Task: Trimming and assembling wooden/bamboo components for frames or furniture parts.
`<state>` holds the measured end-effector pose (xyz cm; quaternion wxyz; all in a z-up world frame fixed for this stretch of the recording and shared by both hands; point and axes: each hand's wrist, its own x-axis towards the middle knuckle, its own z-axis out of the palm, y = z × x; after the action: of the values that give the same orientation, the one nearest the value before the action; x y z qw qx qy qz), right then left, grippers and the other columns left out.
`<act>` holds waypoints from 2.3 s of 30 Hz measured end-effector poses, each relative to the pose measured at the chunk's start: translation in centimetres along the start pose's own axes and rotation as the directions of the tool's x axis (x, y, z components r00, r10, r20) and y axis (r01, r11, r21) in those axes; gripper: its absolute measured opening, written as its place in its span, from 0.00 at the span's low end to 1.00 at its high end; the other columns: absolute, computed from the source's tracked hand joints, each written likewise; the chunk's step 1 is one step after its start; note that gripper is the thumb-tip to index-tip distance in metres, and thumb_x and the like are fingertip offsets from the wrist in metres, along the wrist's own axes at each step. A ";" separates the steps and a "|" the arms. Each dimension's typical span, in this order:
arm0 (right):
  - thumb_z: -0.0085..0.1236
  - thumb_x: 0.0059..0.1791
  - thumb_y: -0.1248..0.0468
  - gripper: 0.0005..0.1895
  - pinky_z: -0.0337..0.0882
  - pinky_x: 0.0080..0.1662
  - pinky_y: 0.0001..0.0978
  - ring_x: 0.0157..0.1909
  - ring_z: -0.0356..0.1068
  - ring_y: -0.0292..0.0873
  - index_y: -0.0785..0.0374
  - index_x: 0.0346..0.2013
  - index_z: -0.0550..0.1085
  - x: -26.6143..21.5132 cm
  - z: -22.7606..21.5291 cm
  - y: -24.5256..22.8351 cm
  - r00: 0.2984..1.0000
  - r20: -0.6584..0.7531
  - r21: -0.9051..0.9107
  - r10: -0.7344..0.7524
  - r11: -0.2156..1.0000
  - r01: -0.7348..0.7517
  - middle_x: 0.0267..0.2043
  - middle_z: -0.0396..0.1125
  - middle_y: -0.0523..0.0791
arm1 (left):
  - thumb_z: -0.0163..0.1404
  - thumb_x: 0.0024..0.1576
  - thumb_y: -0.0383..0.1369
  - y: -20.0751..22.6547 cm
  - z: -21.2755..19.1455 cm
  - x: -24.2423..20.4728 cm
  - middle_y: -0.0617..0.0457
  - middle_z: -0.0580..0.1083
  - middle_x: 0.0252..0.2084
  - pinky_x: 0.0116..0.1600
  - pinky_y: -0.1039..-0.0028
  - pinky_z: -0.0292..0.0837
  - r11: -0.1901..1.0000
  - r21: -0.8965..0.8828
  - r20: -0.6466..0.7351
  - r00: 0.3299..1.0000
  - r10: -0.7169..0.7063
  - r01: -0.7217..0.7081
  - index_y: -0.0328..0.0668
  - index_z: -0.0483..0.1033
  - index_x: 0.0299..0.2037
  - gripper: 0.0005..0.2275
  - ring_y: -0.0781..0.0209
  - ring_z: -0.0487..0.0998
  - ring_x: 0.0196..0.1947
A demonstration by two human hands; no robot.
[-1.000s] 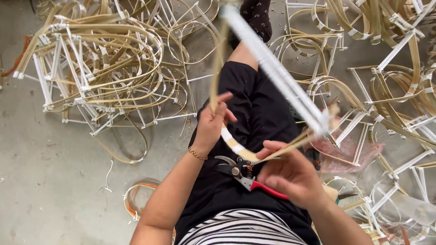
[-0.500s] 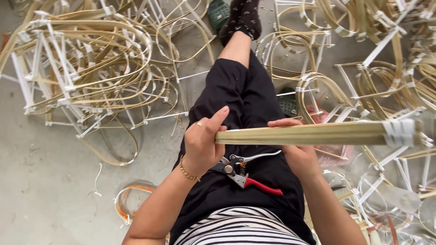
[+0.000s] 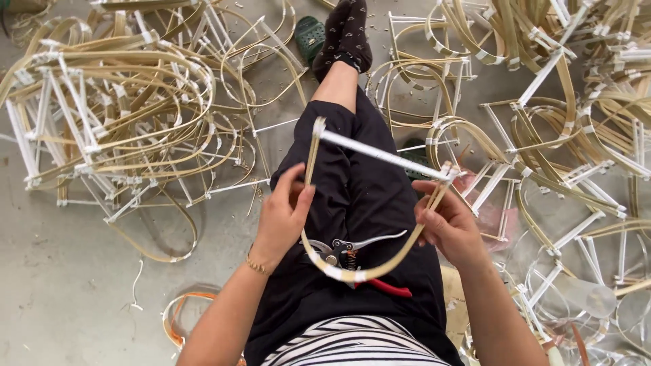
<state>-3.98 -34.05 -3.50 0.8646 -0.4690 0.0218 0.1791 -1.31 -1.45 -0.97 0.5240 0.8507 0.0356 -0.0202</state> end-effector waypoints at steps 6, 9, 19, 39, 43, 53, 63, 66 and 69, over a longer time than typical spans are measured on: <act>0.56 0.51 0.68 0.27 0.70 0.30 0.29 0.23 0.59 0.29 0.67 0.66 0.64 -1.0 0.8 0.2 0.996 -0.024 -0.136 0.081 0.987 -0.083 0.36 0.64 0.44 | 0.50 0.67 0.32 1.3 0.3 2.5 0.41 0.80 0.44 0.43 0.67 0.78 0.923 0.225 -0.104 0.934 0.340 -0.311 0.37 0.72 0.61 0.14 0.48 0.82 0.41; 0.57 0.51 0.69 0.26 0.69 0.28 0.28 0.22 0.58 0.30 0.69 0.64 0.66 -1.7 1.1 0.1 0.998 -0.048 -0.200 0.031 0.979 -0.040 0.34 0.65 0.45 | 0.46 0.65 0.31 1.5 0.7 2.4 0.48 0.79 0.33 0.35 0.72 0.79 0.996 0.057 -0.007 0.998 0.067 -0.066 0.38 0.72 0.59 0.14 0.60 0.83 0.27; 0.59 0.49 0.70 0.29 0.64 0.29 0.22 0.28 0.63 0.31 0.70 0.65 0.67 -3.7 4.4 -1.5 0.996 -0.082 -0.377 -0.037 0.926 0.003 0.36 0.67 0.45 | 0.46 0.66 0.32 1.0 0.2 2.4 0.52 0.79 0.32 0.35 0.77 0.80 0.977 -0.207 0.113 0.993 -0.032 0.055 0.36 0.74 0.58 0.13 0.66 0.83 0.28; 0.51 0.58 0.57 0.19 0.68 0.59 0.34 0.57 0.69 0.45 0.64 0.60 0.75 8.0 -4.4 4.2 0.927 -0.210 -0.841 -0.312 0.541 -0.008 0.54 0.69 0.49 | 0.46 0.70 0.41 -1.7 -9.6 7.5 0.59 0.67 0.28 0.26 0.79 0.66 0.567 -0.821 -0.203 0.895 -0.398 0.066 0.40 0.72 0.54 0.13 0.72 0.66 0.21; 0.60 0.53 0.56 0.25 0.66 0.60 0.45 0.59 0.68 0.56 0.63 0.62 0.71 7.8 -19.7 11.7 0.905 -0.254 -0.962 -0.341 0.188 -0.199 0.57 0.68 0.55 | 0.51 0.76 0.36 -10.0 -21.7 7.9 0.56 0.70 0.40 0.40 0.75 0.72 0.829 -0.531 -0.564 0.802 -0.195 -0.173 0.37 0.66 0.61 0.12 0.67 0.72 0.37; 0.52 0.56 0.62 0.13 0.71 0.52 0.51 0.49 0.72 0.60 0.61 0.53 0.78 5.9 -27.7 10.4 0.933 -0.262 -0.950 -0.247 -0.105 -0.295 0.46 0.73 0.56 | 0.53 0.66 0.36 -11.6 -9.5 4.1 0.48 0.64 0.68 0.65 0.66 0.65 0.990 -0.078 -0.519 0.843 -0.144 0.121 0.43 0.60 0.71 0.25 0.55 0.65 0.68; 0.51 0.56 0.72 0.18 0.71 0.51 0.43 0.49 0.72 0.55 0.64 0.61 0.73 1.9 -7.0 -0.5 0.911 0.057 -0.998 -0.409 0.000 0.062 0.47 0.71 0.53 | 0.54 0.64 0.35 -3.1 2.3 4.1 0.50 0.77 0.53 0.53 0.76 0.77 0.945 -0.312 0.102 0.992 -0.068 0.097 0.38 0.75 0.59 0.15 0.66 0.80 0.50; 0.51 0.51 0.74 0.21 0.74 0.48 0.40 0.47 0.74 0.52 0.60 0.60 0.73 0.7 -0.8 1.6 0.896 0.271 -0.948 -0.353 0.064 0.312 0.48 0.72 0.51 | 0.48 0.65 0.39 -3.1 4.3 5.6 0.55 0.74 0.55 0.50 0.77 0.74 0.785 -0.465 0.343 0.901 -0.267 0.409 0.39 0.61 0.68 0.23 0.69 0.76 0.49; 0.56 0.49 0.72 0.22 0.74 0.45 0.41 0.44 0.74 0.52 0.59 0.58 0.73 0.7 3.5 2.2 0.882 0.386 -0.912 -0.269 0.036 0.410 0.45 0.73 0.50 | 0.53 0.65 0.34 -5.4 5.9 5.5 0.52 0.77 0.54 0.55 0.77 0.76 0.733 -0.605 0.328 0.936 -0.126 0.311 0.33 0.59 0.69 0.25 0.67 0.78 0.51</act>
<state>-4.45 -29.94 -3.45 0.3577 -0.8965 -0.2588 -0.0363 3.76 -4.11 -8.86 0.7792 0.5956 0.0706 -0.1820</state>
